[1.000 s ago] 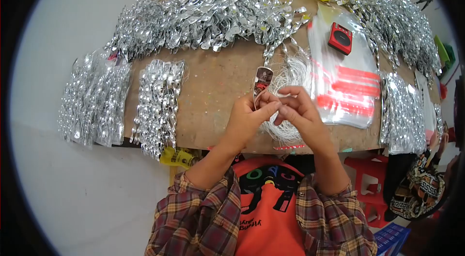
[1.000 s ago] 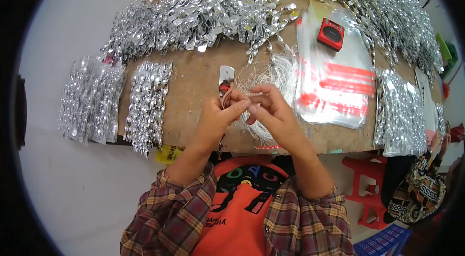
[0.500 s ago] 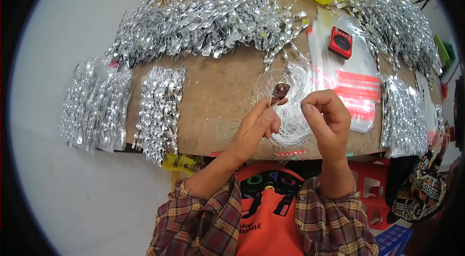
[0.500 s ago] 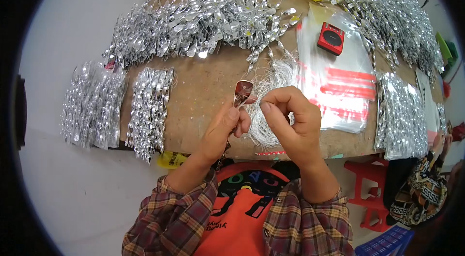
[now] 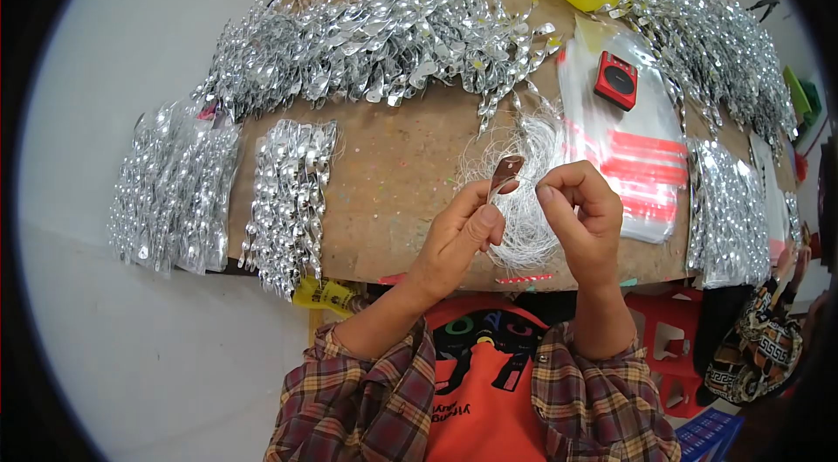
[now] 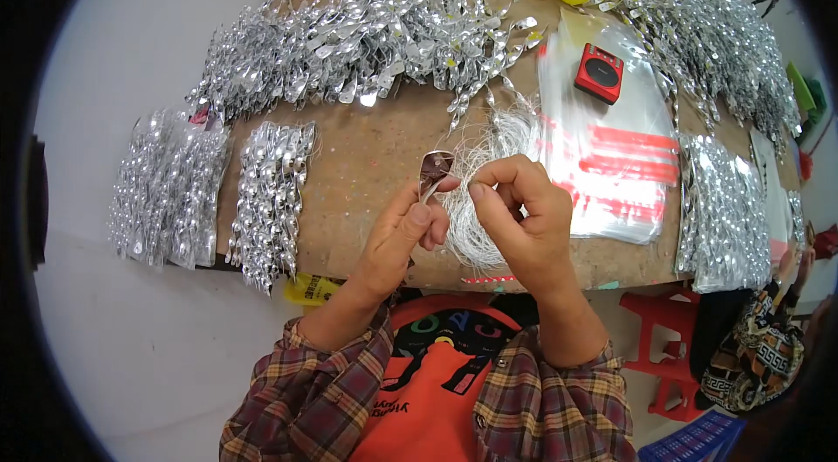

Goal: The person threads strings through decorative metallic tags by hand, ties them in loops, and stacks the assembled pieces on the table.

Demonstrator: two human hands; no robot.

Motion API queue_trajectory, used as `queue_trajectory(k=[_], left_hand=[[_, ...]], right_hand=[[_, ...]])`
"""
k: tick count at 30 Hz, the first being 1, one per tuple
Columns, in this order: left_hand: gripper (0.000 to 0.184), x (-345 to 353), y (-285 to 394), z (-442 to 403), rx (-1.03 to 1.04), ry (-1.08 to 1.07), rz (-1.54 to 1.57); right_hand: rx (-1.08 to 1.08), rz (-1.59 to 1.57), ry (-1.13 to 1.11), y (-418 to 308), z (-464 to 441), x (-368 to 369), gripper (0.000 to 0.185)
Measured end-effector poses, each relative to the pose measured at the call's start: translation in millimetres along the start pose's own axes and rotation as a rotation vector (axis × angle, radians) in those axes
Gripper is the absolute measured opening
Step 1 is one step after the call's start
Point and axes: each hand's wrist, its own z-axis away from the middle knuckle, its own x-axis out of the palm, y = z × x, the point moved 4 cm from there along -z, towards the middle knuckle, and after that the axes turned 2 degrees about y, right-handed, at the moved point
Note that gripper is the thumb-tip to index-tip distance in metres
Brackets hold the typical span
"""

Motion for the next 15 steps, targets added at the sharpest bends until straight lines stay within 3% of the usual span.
queue_trajectory(k=[15], left_hand=[[0.043,0.8,-4.0,-1.8,0.050,0.037,-0.023]], right_hand=[[0.006,0.029,-0.011,0.2,1.1,-1.3,0.007]])
